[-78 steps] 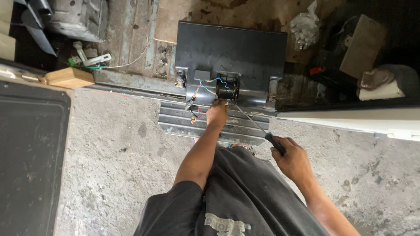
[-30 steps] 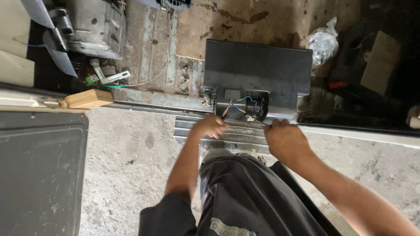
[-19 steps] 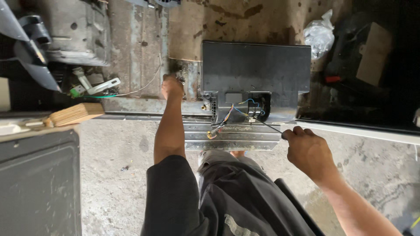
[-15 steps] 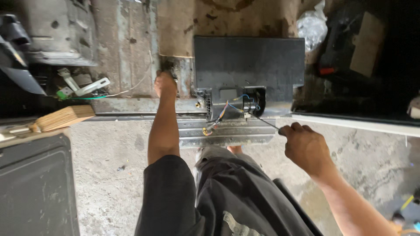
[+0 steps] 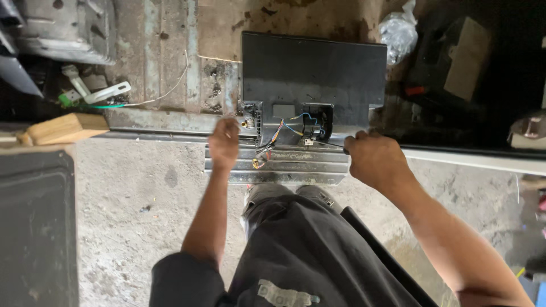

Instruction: The person positions a black electrical component on a metal surface, then uses a screwdriver to tighten screws on its terminal block. The person handles wires and small metal parts during the process.

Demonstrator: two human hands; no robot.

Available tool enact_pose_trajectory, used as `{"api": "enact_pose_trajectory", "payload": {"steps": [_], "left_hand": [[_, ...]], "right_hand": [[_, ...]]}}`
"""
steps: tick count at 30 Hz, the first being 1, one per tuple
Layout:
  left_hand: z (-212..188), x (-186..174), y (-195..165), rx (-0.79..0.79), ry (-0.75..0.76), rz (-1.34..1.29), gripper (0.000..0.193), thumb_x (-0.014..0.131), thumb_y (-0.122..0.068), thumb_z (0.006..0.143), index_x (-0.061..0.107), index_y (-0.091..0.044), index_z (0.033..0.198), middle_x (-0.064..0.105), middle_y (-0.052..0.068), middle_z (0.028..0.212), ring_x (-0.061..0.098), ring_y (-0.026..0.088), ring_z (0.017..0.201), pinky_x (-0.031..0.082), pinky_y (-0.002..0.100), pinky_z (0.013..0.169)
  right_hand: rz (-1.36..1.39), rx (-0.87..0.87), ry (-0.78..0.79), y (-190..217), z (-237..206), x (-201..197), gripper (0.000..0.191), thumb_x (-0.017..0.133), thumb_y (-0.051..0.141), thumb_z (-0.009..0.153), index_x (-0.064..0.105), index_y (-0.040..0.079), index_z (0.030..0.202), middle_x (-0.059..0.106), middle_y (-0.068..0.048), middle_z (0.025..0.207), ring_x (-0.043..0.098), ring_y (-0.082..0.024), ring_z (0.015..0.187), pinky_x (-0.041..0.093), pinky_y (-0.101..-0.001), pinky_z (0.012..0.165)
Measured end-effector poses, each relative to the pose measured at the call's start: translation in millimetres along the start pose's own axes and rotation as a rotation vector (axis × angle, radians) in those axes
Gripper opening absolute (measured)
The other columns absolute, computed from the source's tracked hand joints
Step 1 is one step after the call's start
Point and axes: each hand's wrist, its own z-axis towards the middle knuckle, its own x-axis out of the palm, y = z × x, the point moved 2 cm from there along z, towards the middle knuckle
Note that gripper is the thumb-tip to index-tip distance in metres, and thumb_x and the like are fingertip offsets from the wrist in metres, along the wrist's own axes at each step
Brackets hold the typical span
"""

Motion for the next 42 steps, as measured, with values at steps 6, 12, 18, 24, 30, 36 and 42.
{"api": "enact_pose_trajectory", "payload": {"steps": [6, 12, 18, 24, 30, 36, 42], "left_hand": [[-112, 98, -10, -0.567, 0.371, -0.273, 0.014, 0.062, -0.013, 0.101, 0.070, -0.008, 0.111, 0.076, 0.006, 0.093, 0.075, 0.010, 0.079, 0.063, 0.025, 0.067], [-119, 204, -17, -0.863, -0.062, -0.950, 0.019, 0.061, -0.009, 0.099, 0.066, -0.005, 0.118, 0.074, 0.013, 0.096, 0.072, 0.021, 0.080, 0.060, 0.034, 0.068], [-110, 262, -36, -1.003, -0.577, -1.581, 0.020, 0.050, -0.017, 0.104, 0.059, -0.011, 0.122, 0.070, 0.005, 0.105, 0.066, 0.020, 0.095, 0.057, 0.036, 0.084], [-110, 267, -39, -0.649, -0.406, -1.795, 0.010, 0.059, -0.012, 0.102, 0.063, -0.012, 0.112, 0.068, 0.000, 0.096, 0.063, 0.015, 0.086, 0.054, 0.033, 0.080], [-122, 269, -28, -0.588, -0.270, -1.850, 0.007, 0.066, -0.007, 0.099, 0.064, -0.011, 0.105, 0.068, 0.001, 0.094, 0.065, 0.016, 0.085, 0.056, 0.034, 0.082], [-124, 266, -21, -0.569, -0.277, -1.820, 0.009, 0.064, -0.002, 0.097, 0.065, -0.008, 0.104, 0.069, 0.003, 0.096, 0.067, 0.018, 0.090, 0.058, 0.034, 0.086], [-125, 271, -19, -0.558, -0.264, -1.825, 0.012, 0.063, 0.000, 0.097, 0.063, -0.011, 0.102, 0.068, 0.003, 0.094, 0.067, 0.019, 0.089, 0.057, 0.036, 0.083]], "right_hand": [[0.089, -0.210, 0.041, -24, 20, -10, 0.032, 0.068, 0.008, 0.072, 0.072, 0.007, 0.104, 0.072, -0.016, 0.095, 0.070, -0.035, 0.094, 0.056, -0.0478, 0.081], [0.079, -0.362, -0.012, -48, 15, -1, 0.021, 0.071, 0.012, 0.072, 0.072, 0.004, 0.091, 0.071, -0.020, 0.099, 0.070, -0.038, 0.094, 0.057, -0.0486, 0.081], [0.097, -0.480, -0.129, -68, 16, 20, 0.014, 0.067, 0.010, 0.076, 0.071, 0.003, 0.088, 0.072, -0.020, 0.090, 0.073, -0.037, 0.087, 0.058, -0.0484, 0.076], [0.060, -0.545, -0.193, -70, 17, 21, 0.018, 0.067, 0.008, 0.070, 0.070, 0.003, 0.086, 0.073, -0.017, 0.088, 0.073, -0.034, 0.088, 0.058, -0.0473, 0.078], [-0.027, -0.540, -0.147, -65, 14, 15, 0.015, 0.067, 0.011, 0.075, 0.070, 0.004, 0.088, 0.073, -0.017, 0.092, 0.073, -0.035, 0.090, 0.057, -0.0479, 0.081], [-0.052, -0.503, -0.096, -64, 13, 13, 0.020, 0.065, 0.009, 0.076, 0.070, 0.005, 0.095, 0.074, -0.017, 0.094, 0.073, -0.035, 0.094, 0.058, -0.0477, 0.081], [-0.066, -0.455, -0.019, -66, 12, 9, 0.023, 0.063, 0.008, 0.080, 0.069, 0.005, 0.102, 0.073, -0.017, 0.103, 0.072, -0.034, 0.101, 0.057, -0.0469, 0.087]]}}
